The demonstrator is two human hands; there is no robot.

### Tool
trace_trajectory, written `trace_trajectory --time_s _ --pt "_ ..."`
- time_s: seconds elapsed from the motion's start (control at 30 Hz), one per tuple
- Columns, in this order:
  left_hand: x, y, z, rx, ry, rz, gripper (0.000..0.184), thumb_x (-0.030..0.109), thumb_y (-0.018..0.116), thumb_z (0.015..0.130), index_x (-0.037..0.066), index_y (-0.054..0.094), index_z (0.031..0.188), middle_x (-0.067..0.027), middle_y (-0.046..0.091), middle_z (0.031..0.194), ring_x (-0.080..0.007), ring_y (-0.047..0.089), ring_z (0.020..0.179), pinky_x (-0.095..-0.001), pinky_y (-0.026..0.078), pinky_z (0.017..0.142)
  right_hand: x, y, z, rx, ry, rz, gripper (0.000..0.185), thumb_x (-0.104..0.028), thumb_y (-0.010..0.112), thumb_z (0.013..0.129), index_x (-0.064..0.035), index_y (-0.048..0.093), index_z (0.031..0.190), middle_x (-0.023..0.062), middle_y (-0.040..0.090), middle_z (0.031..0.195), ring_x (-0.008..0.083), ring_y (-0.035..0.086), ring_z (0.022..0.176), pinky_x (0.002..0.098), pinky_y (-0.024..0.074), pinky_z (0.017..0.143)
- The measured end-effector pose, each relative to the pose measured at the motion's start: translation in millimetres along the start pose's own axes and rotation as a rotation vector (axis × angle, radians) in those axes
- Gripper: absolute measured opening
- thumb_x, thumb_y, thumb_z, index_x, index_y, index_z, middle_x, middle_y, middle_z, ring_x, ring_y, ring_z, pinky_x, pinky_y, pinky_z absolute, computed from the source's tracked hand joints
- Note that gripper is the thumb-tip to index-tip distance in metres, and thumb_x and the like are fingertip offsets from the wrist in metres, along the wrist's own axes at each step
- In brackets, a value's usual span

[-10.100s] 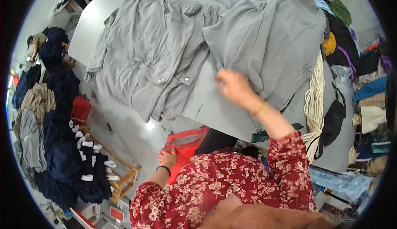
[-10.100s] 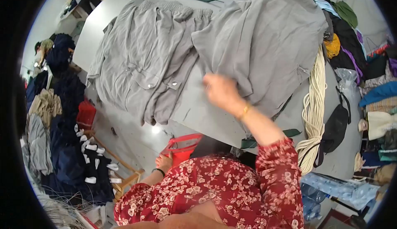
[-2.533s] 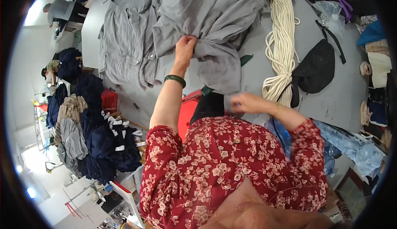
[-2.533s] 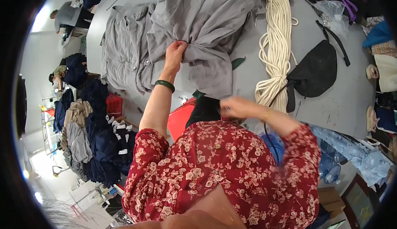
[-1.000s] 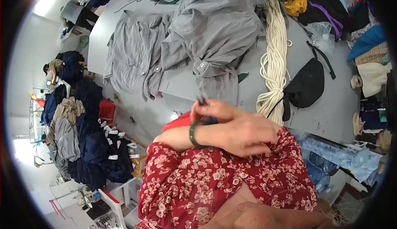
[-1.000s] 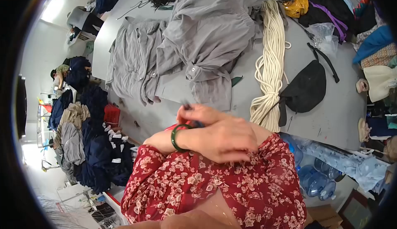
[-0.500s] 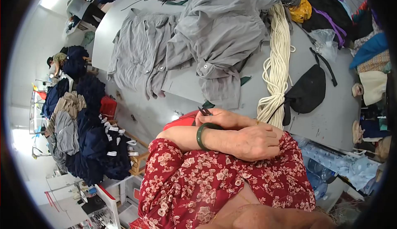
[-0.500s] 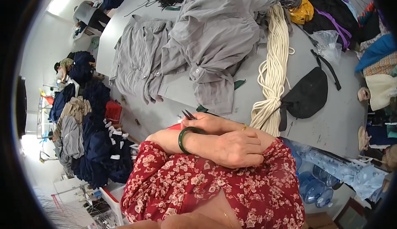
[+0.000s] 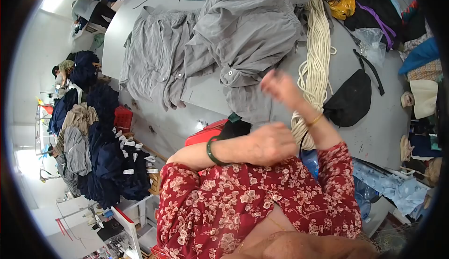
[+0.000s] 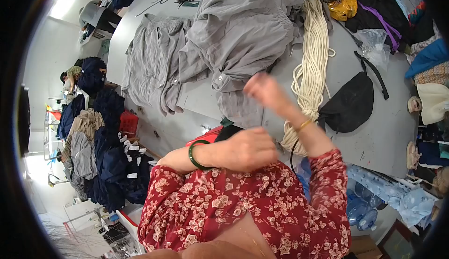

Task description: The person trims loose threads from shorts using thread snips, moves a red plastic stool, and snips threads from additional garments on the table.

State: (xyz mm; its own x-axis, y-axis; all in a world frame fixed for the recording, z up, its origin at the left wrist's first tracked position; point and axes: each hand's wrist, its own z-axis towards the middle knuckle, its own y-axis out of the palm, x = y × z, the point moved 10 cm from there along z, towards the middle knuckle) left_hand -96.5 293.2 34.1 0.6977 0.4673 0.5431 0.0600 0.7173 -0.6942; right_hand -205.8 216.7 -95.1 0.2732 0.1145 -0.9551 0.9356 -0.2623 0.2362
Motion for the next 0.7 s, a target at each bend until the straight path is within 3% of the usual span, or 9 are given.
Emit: trace_trajectory --time_s 0.1,0.2,0.3,0.33,0.43,0.5,0.6,0.7 --pt "-46 -28 -32 0.022 -0.186 0.208 0.013 0.01 0.062 0.07 0.008 0.052 0.077 -0.0058 0.048 0.068 -0.0237 0.052 0.065 -0.0338 0.04 0.062 -32 -168 11 0.735 -0.176 -0.284 0.033 -0.031 0.061 0.087 -0.0016 0.06 0.103 0.0044 0.063 0.088 0.0115 0.057 0.076 0.0252 0.0462 0.067" --pt "-85 -68 -55 0.038 -0.29 0.359 0.01 0.008 0.062 0.072 0.008 0.053 0.078 -0.0079 0.049 0.067 -0.0276 0.053 0.065 -0.0366 0.042 0.06 -47 -244 13 1.062 -0.22 -0.42 0.044 -0.031 0.068 0.081 0.0014 0.06 0.108 0.0072 0.064 0.091 0.0137 0.059 0.08 0.0263 0.0469 0.07" --pt "-142 -134 -46 0.12 -0.303 0.407 0.009 0.005 0.061 0.075 0.007 0.057 0.083 -0.01 0.052 0.071 -0.0312 0.056 0.068 -0.0394 0.045 0.061 -58 -242 42 0.996 -0.171 -0.371 0.051 -0.033 0.069 0.078 0.0029 0.058 0.113 0.009 0.065 0.093 0.0151 0.06 0.082 0.029 0.0482 0.072" --pt "-166 -161 -38 0.18 -0.341 0.399 0.011 0.004 0.061 0.075 0.007 0.058 0.086 -0.0108 0.054 0.073 -0.032 0.057 0.069 -0.0397 0.046 0.062 -47 -247 60 0.908 -0.103 -0.298 0.052 -0.033 0.071 0.077 0.0036 0.058 0.111 0.0138 0.065 0.093 0.0198 0.063 0.081 0.0311 0.049 0.071" --pt "-201 -228 21 0.245 -0.401 0.619 0.026 0.002 0.061 0.074 0.007 0.06 0.099 -0.0118 0.058 0.098 -0.0314 0.056 0.092 -0.0388 0.046 0.076 -93 -207 50 1.061 -0.385 -0.755 0.048 -0.031 0.072 0.075 0.001 0.059 0.109 0.0169 0.065 0.094 0.0248 0.064 0.081 0.0313 0.0495 0.069" --pt "-199 -239 66 0.21 -0.31 0.791 0.035 -0.001 0.061 0.071 0.007 0.061 0.105 -0.0099 0.057 0.118 -0.0288 0.051 0.114 -0.0397 0.043 0.09 -130 -132 28 0.913 -0.608 -0.869 0.03 -0.021 0.069 0.076 -0.0032 0.059 0.098 0.0156 0.063 0.089 0.0286 0.062 0.079 0.0324 0.0493 0.066" --pt "-183 -171 108 -0.132 0.069 0.922 0.039 -0.001 0.061 0.067 0.009 0.061 0.105 -0.0065 0.052 0.125 -0.0297 0.041 0.124 -0.0423 0.037 0.099 -140 -34 1 0.473 -0.752 -1.13 0.016 -0.008 0.064 0.073 -0.0072 0.055 0.086 0.0095 0.055 0.08 0.0288 0.059 0.072 0.0368 0.0477 0.06" --pt "-165 -113 93 -0.442 0.173 0.852 0.028 0.003 0.06 0.069 0.01 0.058 0.097 -0.0052 0.053 0.105 -0.0278 0.045 0.105 -0.0412 0.038 0.093 -130 10 -37 0.174 -0.695 -1.124 0.019 -0.008 0.066 0.07 -0.0081 0.054 0.085 0.0069 0.053 0.077 0.027 0.058 0.068 0.0364 0.0464 0.055"
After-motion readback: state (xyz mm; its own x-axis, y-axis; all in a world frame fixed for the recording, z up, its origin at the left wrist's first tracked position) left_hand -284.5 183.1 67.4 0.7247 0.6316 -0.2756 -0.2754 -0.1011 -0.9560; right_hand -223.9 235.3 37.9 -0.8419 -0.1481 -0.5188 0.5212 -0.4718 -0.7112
